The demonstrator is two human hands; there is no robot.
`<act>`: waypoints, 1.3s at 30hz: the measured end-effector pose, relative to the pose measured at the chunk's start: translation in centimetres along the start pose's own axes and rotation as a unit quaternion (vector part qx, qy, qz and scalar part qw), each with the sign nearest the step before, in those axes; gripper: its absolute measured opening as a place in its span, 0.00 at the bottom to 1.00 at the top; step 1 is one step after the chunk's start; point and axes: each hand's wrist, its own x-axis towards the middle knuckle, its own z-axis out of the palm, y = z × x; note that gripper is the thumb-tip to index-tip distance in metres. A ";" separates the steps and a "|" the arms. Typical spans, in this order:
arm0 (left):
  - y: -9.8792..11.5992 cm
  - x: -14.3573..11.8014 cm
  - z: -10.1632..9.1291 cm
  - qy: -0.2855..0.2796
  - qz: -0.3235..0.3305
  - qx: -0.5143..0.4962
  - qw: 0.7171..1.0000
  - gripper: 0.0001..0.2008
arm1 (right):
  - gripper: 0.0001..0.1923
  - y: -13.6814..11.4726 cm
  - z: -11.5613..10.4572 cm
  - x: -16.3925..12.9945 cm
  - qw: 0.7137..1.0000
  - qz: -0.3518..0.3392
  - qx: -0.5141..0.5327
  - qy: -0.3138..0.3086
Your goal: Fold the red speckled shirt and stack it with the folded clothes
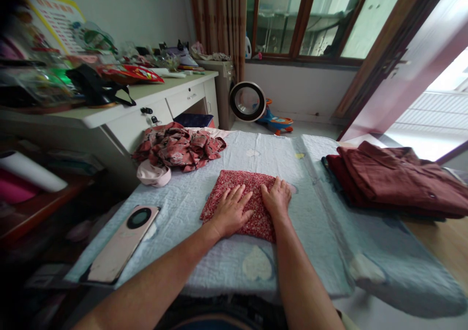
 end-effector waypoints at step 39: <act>-7.7 5.6 0.6 0.084 -0.101 -0.063 0.989 0.18 | 0.32 1.5 -0.3 1.2 0.995 -0.002 0.093 0.021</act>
